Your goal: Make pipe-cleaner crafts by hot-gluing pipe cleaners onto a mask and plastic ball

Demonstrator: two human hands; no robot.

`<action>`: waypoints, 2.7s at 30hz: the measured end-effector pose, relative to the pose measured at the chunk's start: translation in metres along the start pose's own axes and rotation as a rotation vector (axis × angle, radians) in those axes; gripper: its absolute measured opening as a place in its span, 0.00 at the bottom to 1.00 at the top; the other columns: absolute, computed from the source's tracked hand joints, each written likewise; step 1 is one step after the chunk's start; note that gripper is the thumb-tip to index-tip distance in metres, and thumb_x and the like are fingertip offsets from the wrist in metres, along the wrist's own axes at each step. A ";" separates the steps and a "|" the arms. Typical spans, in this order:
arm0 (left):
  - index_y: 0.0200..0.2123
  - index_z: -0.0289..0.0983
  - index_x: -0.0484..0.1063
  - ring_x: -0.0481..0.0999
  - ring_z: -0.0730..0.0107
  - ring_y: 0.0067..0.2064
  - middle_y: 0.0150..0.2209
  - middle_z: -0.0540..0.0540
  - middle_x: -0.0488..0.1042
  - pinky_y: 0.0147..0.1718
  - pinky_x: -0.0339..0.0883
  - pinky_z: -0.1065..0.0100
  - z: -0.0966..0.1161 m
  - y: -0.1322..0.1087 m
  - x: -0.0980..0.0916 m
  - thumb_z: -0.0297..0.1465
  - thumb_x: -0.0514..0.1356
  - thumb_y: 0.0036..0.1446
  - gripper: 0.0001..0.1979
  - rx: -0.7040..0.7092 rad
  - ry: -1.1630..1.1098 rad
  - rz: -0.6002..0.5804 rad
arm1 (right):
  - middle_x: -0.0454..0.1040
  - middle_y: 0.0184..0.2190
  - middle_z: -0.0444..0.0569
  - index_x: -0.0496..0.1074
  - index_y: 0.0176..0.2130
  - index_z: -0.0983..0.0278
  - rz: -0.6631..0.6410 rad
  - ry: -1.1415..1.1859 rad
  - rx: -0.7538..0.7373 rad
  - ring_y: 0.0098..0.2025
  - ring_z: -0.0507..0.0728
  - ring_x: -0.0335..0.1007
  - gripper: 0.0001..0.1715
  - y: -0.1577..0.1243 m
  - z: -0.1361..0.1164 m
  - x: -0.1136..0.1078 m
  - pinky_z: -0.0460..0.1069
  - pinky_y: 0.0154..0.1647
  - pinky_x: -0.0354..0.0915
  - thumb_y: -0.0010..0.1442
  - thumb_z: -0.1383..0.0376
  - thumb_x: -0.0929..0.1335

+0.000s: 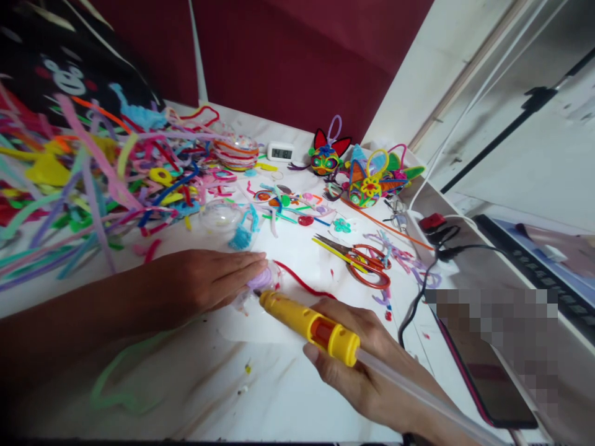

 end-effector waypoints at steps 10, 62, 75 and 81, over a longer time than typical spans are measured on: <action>0.57 0.29 0.64 0.73 0.63 0.56 0.55 0.34 0.72 0.55 0.69 0.64 -0.002 -0.001 0.003 0.24 0.50 0.64 0.18 -0.012 -0.067 0.001 | 0.77 0.37 0.46 0.69 0.39 0.58 0.020 -0.036 0.020 0.35 0.57 0.77 0.07 -0.001 -0.003 0.000 0.47 0.34 0.74 0.63 0.60 0.63; 0.52 0.24 0.67 0.77 0.62 0.51 0.50 0.31 0.76 0.52 0.71 0.64 0.001 0.001 0.003 0.26 0.51 0.65 0.16 -0.008 -0.021 0.132 | 0.78 0.36 0.45 0.69 0.38 0.57 0.020 -0.107 -0.029 0.31 0.53 0.75 0.07 -0.004 -0.007 -0.001 0.45 0.30 0.74 0.63 0.61 0.62; 0.51 0.24 0.69 0.78 0.63 0.50 0.49 0.33 0.77 0.51 0.72 0.65 0.003 0.002 0.001 0.25 0.49 0.66 0.16 -0.001 0.018 0.151 | 0.77 0.35 0.43 0.67 0.35 0.57 0.066 -0.125 -0.033 0.32 0.53 0.76 0.06 -0.007 -0.009 -0.001 0.45 0.32 0.74 0.64 0.62 0.62; 0.53 0.27 0.68 0.75 0.65 0.53 0.52 0.35 0.75 0.54 0.70 0.66 0.002 0.002 0.001 0.26 0.49 0.66 0.16 -0.047 0.010 0.054 | 0.76 0.34 0.43 0.67 0.35 0.56 0.066 -0.114 -0.027 0.32 0.54 0.76 0.07 -0.006 -0.009 -0.001 0.47 0.31 0.75 0.64 0.59 0.62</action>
Point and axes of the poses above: each hand's wrist, its own y-axis towards the middle knuckle, its own x-axis out of the palm, z = x × y, the point moved 5 cm from there along y, towards the middle knuckle
